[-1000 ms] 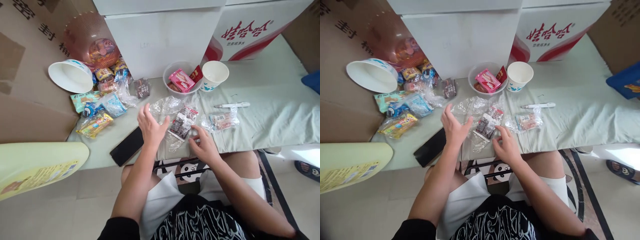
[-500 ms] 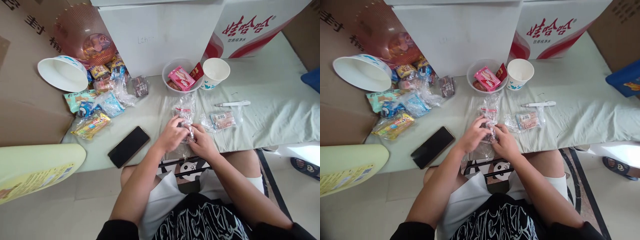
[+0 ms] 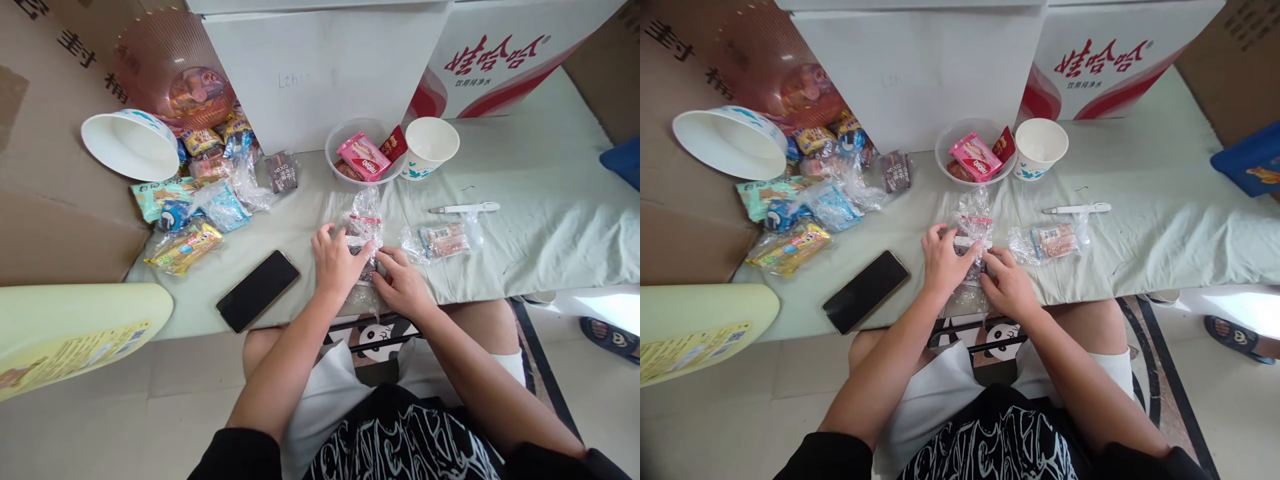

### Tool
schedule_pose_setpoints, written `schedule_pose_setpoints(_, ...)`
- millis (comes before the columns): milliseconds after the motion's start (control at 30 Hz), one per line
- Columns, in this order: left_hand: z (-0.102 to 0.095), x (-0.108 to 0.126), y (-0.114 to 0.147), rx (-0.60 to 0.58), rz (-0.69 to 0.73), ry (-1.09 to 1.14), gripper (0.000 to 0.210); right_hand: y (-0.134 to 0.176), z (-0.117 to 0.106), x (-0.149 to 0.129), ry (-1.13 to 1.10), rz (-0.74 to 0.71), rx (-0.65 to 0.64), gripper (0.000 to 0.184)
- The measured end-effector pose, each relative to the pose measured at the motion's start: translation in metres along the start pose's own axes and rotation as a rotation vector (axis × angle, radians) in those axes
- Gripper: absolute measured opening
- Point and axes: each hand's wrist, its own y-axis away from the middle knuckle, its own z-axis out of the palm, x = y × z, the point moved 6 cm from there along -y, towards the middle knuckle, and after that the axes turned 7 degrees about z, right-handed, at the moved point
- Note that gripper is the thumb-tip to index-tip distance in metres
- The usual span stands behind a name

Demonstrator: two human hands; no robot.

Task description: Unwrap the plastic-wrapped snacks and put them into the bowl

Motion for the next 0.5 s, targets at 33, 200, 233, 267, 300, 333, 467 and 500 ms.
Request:
schedule_pose_setpoints(33,-0.001,0.001,0.0,-0.017,0.0,0.004,0.045,0.001,0.001,0.0,-0.014,-0.016,-0.016,0.04)
schedule_pose_setpoints(200,-0.002,0.0,0.003,-0.169,-0.017,0.407,0.053,0.01,0.0,-0.001,-0.086,-0.211,-0.007,0.027)
schedule_pose_setpoints(233,0.0,0.0,0.003,-0.21,-0.03,0.525,0.053,0.013,0.001,-0.001,-0.106,-0.23,-0.004,0.026)
schedule_pose_setpoints(267,0.001,-0.001,0.004,-0.241,-0.048,0.626,0.053,0.015,0.001,0.0,-0.138,-0.237,-0.009,0.025)
schedule_pose_setpoints(300,0.002,-0.001,0.004,-0.259,-0.065,0.701,0.053,0.017,0.001,0.0,-0.182,-0.242,-0.017,0.024)
schedule_pose_setpoints(333,0.002,-0.002,0.004,-0.262,-0.081,0.749,0.054,0.02,-0.001,-0.001,-0.237,-0.246,-0.018,0.021)
schedule_pose_setpoints(467,0.002,0.0,0.001,-0.33,-0.099,0.864,0.062,0.019,-0.021,-0.005,-0.507,-0.168,0.16,0.03)
schedule_pose_setpoints(500,0.003,0.003,0.002,-0.38,-0.082,0.895,0.064,0.016,-0.027,-0.006,-0.558,-0.114,0.203,0.037)
